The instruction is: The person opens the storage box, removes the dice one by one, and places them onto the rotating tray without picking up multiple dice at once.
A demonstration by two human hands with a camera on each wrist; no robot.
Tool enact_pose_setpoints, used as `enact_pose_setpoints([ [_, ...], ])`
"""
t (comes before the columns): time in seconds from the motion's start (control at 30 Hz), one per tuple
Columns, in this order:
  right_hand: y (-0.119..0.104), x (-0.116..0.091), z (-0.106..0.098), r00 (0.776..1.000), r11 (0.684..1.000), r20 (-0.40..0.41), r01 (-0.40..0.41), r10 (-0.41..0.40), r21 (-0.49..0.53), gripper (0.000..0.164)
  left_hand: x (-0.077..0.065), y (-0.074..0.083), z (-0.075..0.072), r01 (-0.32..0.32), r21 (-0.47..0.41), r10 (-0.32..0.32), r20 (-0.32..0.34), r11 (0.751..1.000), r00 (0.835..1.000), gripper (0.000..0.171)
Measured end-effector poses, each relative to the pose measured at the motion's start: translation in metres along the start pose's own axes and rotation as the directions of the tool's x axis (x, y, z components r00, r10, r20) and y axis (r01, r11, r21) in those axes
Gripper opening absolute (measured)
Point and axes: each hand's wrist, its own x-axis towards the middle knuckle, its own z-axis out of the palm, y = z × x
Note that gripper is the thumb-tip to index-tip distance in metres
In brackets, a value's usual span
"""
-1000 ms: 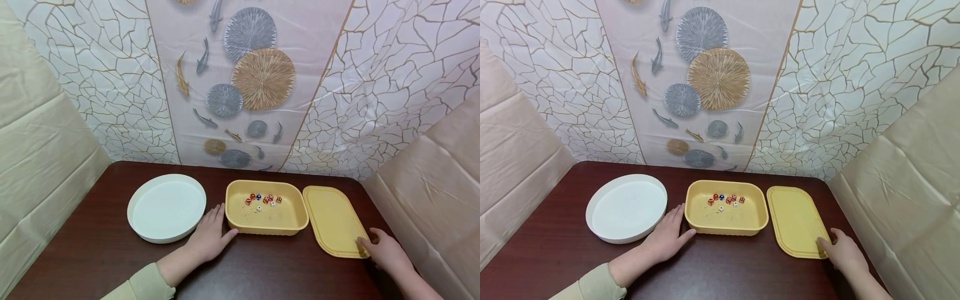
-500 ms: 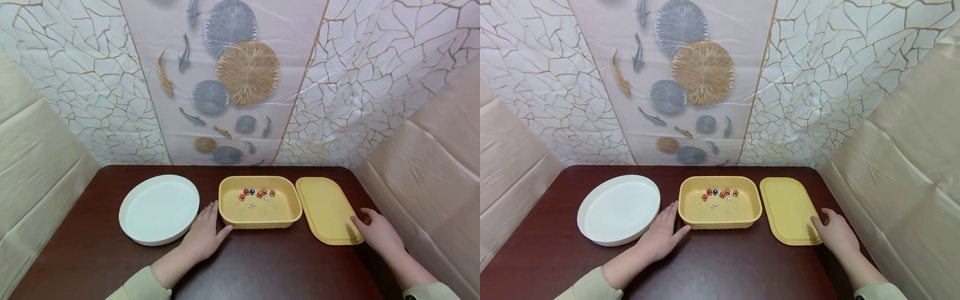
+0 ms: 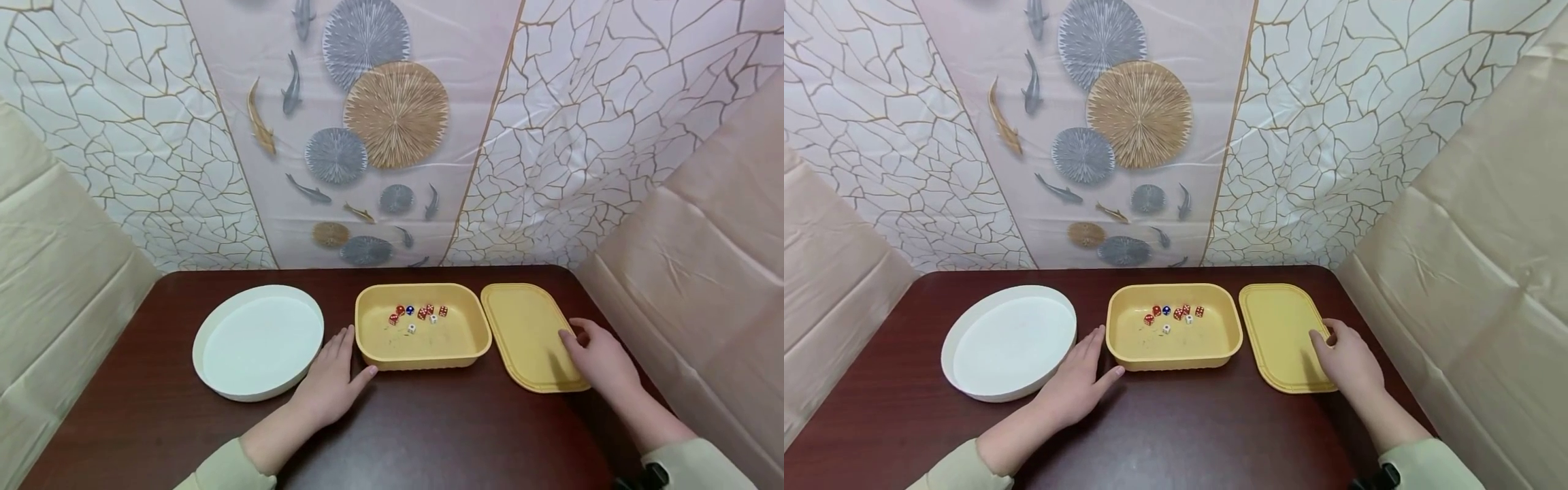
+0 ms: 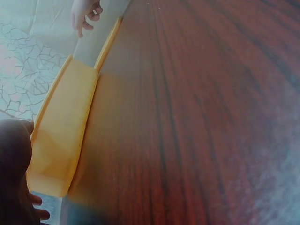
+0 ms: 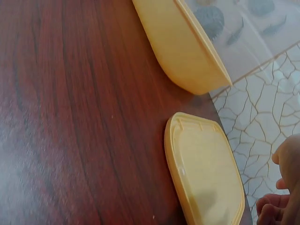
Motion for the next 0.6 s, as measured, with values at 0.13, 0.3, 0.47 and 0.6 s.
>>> enact_pose_setpoints([
  [0.13, -0.012, 0.003, 0.0, 1.0, 1.0, -0.001, 0.01, -0.01, 0.005, 0.057, -0.002, 0.0, -0.002, -0.016, -0.006, 0.016, -0.01, 1.0, 1.0, 0.087],
  [0.3, -0.027, 0.005, 0.003, 1.0, 1.0, 0.003, 0.027, -0.027, 0.004, 0.058, -0.005, -0.001, -0.007, -0.038, -0.018, 0.037, -0.027, 0.999, 0.999, 0.086],
  [0.47, -0.04, 0.009, 0.005, 0.999, 0.999, 0.003, 0.048, -0.048, 0.019, 0.057, -0.008, 0.001, -0.014, -0.038, -0.004, 0.038, -0.017, 0.999, 0.999, 0.086],
  [0.6, -0.05, 0.012, 0.007, 0.998, 0.997, -0.016, 0.068, -0.068, 0.023, 0.054, -0.011, 0.001, -0.018, -0.045, 0.0, 0.045, -0.018, 0.999, 0.999, 0.086],
])
